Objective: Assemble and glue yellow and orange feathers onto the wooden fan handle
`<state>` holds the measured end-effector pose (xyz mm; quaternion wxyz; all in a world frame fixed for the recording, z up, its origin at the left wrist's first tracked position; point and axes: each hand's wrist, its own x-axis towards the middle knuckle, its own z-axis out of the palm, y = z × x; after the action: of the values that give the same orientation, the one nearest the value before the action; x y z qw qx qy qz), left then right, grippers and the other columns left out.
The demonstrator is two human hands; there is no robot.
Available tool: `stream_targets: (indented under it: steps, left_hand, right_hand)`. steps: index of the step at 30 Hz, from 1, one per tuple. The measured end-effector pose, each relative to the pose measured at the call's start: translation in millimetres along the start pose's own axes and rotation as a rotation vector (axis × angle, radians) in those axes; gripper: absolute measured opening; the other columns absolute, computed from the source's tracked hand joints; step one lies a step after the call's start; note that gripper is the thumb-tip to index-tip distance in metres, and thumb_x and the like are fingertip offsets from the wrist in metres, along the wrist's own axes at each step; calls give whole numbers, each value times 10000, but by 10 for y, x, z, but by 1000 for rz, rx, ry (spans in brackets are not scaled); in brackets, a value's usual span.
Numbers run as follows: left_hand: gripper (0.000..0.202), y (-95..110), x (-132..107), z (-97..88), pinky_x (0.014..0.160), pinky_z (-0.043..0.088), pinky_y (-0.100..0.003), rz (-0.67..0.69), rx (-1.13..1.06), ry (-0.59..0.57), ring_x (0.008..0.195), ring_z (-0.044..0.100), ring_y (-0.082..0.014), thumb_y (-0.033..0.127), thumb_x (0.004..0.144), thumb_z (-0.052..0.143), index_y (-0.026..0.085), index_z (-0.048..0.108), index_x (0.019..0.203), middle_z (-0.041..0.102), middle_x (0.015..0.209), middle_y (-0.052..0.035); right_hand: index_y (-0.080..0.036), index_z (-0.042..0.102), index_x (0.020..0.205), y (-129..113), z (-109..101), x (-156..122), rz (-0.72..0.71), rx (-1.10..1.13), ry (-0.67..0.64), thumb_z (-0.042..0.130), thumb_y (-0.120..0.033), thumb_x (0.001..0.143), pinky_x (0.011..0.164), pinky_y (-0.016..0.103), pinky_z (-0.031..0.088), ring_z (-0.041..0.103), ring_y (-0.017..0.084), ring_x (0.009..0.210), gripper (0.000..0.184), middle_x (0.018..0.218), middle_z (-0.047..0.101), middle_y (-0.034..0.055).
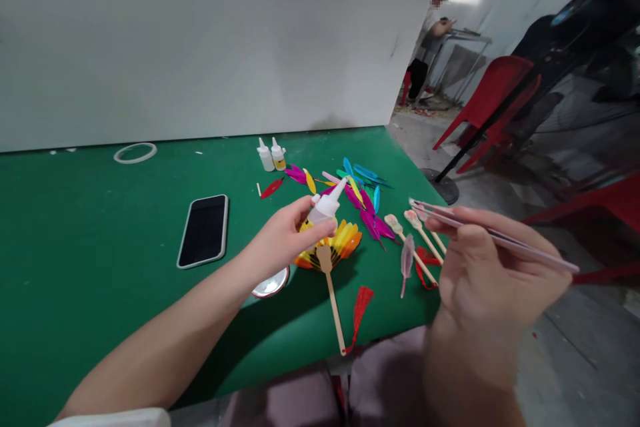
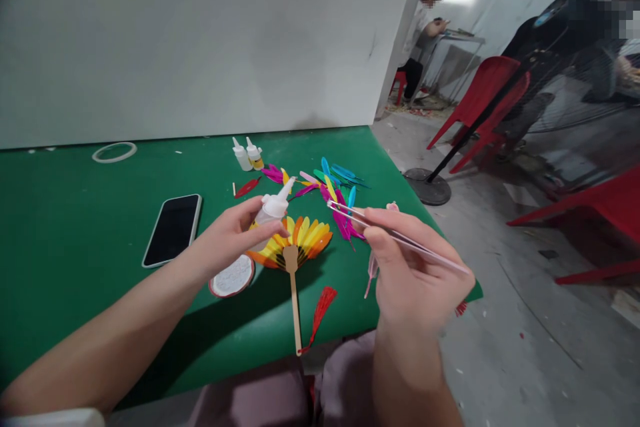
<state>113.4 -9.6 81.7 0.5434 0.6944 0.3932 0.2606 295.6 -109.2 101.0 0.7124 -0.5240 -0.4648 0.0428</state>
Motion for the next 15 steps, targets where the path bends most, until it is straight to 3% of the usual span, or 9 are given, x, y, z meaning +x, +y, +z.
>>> stream_targets:
  steps: [8, 15]
  left_hand:
    - [358, -15, 92, -104, 685, 458, -297, 66, -404, 450, 871, 629, -216, 502, 762, 563, 182, 549, 920, 684, 857, -63]
    - [245, -10, 107, -252, 765, 469, -322, 178, -506, 535, 902, 628, -194, 394, 797, 571, 193, 574, 937, 675, 886, -52]
  right_hand:
    - [-250, 695, 780, 54, 41, 20, 23, 76, 78, 670, -208, 729, 655, 377, 554, 663, 175, 619, 71, 721, 697, -7]
    - [-270, 696, 787, 152, 67, 2, -53, -21, 34, 666, -250, 735, 709, 393, 538, 665, 181, 639, 63, 713, 700, -14]
